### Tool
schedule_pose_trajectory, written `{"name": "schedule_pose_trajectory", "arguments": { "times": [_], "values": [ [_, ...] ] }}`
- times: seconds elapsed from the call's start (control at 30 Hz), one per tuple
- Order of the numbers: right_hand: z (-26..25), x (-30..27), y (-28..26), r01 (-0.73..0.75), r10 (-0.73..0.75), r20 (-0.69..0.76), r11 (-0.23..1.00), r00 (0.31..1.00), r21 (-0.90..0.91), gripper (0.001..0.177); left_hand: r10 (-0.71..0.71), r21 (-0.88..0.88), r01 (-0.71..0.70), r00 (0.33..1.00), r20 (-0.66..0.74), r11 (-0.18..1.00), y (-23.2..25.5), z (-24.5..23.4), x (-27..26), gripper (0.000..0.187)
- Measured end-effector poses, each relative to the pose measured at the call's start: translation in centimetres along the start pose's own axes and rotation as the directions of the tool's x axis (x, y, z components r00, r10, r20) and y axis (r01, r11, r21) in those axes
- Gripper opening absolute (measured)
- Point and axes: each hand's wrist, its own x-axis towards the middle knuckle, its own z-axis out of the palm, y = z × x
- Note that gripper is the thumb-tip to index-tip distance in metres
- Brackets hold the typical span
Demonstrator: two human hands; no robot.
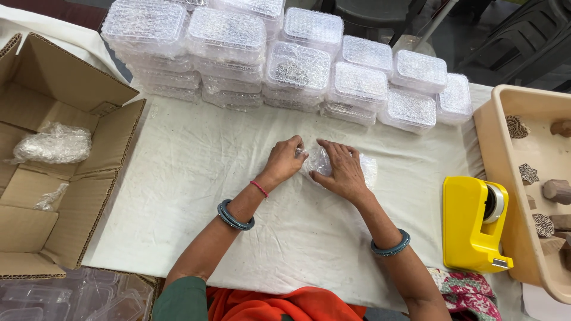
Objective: The person wipes a clear plastic container with a cloth, places a decorative metal object inside, and closes the lid. They then wrap the container in bubble wrap and secure it with tape from a yellow dispenser.
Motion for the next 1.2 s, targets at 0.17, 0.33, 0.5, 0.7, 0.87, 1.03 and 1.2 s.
{"name": "schedule_pose_trajectory", "arguments": {
  "times": [0.17,0.33,0.5,0.7,0.87,1.03,1.2],
  "values": [
    [0.4,-0.1,0.6,0.019,-0.019,-0.005,0.999,1.0,0.036,0.107,0.059,-0.073,-0.067,0.993,-0.102,0.995,1.7,1.3,0.4,0.021],
    [0.3,-0.1,0.8,0.049,-0.048,-0.017,0.993,0.999,0.109,0.116,-0.01,-0.172,-0.028,0.976,-0.219,0.985,3.2,2.3,0.3,0.023],
    [0.0,-0.3,0.8,0.088,-0.082,-0.042,0.98,0.996,0.181,0.116,-0.135,-0.272,0.086,0.976,-0.168,0.958,5.3,0.8,-2.0,0.042],
    [-0.1,-0.9,1.2,0.156,-0.124,-0.12,0.936,0.985,0.315,0.081,-0.163,-0.411,0.127,0.985,-0.054,0.903,6.4,0.7,-4.8,0.072],
    [0.2,-0.8,1.5,0.152,-0.087,-0.179,0.908,0.98,0.391,0.037,-0.104,-0.553,0.089,0.995,0.005,0.828,5.4,1.6,-6.3,0.08],
    [0.1,-0.9,1.6,0.087,0.024,-0.212,0.863,0.977,0.497,0.016,-0.082,-0.461,-0.034,0.97,-0.23,0.887,-1.1,4.2,-5.9,0.07],
    [-0.4,-0.8,1.0,0.056,0.068,-0.215,0.851,0.974,0.522,0.012,0.212,0.092,-0.2,0.964,-0.162,0.976,2.7,5.1,-7.8,0.088]
  ]
}}
